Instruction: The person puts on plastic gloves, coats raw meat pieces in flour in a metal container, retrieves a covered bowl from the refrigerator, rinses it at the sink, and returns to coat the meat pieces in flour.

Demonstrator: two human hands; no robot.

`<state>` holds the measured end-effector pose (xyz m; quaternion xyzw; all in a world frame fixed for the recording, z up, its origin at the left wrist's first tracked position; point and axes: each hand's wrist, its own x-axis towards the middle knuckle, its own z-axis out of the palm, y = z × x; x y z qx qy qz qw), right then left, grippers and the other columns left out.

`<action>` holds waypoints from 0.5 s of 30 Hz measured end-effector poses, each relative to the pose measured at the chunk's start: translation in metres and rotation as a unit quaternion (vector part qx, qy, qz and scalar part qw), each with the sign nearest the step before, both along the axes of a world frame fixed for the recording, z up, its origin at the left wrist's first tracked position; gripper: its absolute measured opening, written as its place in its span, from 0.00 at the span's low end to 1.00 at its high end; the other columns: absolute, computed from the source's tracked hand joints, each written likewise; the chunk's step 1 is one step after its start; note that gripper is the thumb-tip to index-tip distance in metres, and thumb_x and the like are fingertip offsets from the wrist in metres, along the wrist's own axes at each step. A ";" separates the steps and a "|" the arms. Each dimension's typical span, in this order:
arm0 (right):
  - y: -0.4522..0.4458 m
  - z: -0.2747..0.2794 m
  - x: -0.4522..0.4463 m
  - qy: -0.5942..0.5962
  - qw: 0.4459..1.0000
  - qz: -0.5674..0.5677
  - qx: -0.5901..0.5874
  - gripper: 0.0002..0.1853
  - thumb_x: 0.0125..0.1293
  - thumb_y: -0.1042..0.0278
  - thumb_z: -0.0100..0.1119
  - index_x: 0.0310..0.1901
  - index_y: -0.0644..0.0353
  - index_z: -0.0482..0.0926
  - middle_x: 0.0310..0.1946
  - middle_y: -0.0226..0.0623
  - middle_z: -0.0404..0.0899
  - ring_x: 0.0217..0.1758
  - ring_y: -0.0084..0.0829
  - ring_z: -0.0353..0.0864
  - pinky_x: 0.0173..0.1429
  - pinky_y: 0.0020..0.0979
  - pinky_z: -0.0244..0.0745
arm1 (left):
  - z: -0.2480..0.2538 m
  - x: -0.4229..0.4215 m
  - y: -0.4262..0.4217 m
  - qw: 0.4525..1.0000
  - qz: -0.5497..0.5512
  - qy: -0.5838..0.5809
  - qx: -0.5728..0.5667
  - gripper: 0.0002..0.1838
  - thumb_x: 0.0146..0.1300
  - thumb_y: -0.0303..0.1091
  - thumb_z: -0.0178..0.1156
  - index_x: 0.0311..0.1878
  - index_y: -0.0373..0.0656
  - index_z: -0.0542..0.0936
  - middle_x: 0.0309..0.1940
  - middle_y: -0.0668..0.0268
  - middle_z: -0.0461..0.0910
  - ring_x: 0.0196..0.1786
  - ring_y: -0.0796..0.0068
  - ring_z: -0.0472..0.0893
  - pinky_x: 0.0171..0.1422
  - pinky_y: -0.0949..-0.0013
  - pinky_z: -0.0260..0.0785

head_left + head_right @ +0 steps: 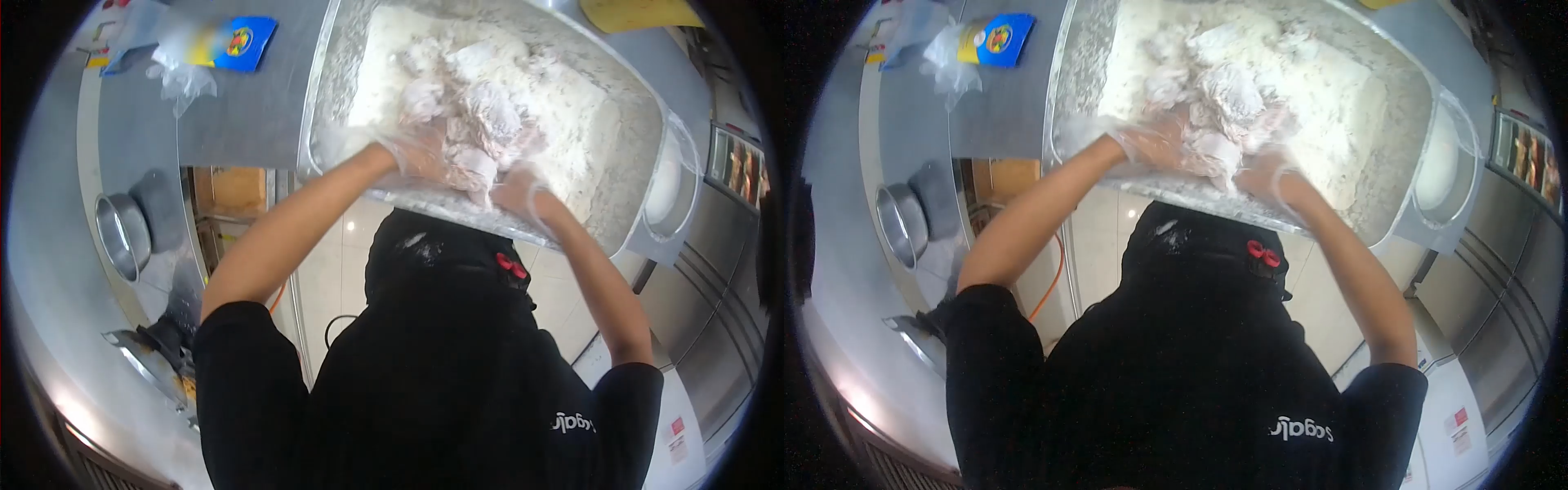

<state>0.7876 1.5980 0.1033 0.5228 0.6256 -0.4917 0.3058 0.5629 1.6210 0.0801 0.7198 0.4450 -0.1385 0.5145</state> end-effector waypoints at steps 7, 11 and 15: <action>0.003 -0.057 0.005 0.177 0.922 0.047 0.341 0.19 0.59 0.53 0.60 0.47 0.57 0.82 0.37 0.48 0.83 0.42 0.44 0.83 0.45 0.41 0.76 | -0.015 0.008 0.009 0.968 0.162 -0.191 -0.002 0.40 0.60 0.48 0.65 0.68 0.31 0.64 0.57 0.48 0.75 0.61 0.59 0.74 0.66 0.62 0.65; 0.015 -0.043 0.037 0.051 0.925 0.132 0.353 0.14 0.61 0.56 0.58 0.41 0.56 0.85 0.33 0.46 0.82 0.42 0.42 0.83 0.47 0.39 0.77 | 0.033 0.000 0.022 0.921 0.283 -0.252 -0.092 0.32 0.60 0.40 0.66 0.62 0.32 0.69 0.46 0.54 0.80 0.49 0.67 0.80 0.56 0.67 0.72; 0.022 0.053 0.044 0.057 0.912 -0.004 0.406 0.19 0.58 0.59 0.64 0.47 0.63 0.79 0.31 0.51 0.81 0.32 0.44 0.81 0.41 0.39 0.78 | 0.057 -0.014 0.032 0.939 0.275 -0.171 0.115 0.28 0.61 0.40 0.64 0.60 0.33 0.72 0.36 0.56 0.82 0.42 0.68 0.81 0.54 0.64 0.73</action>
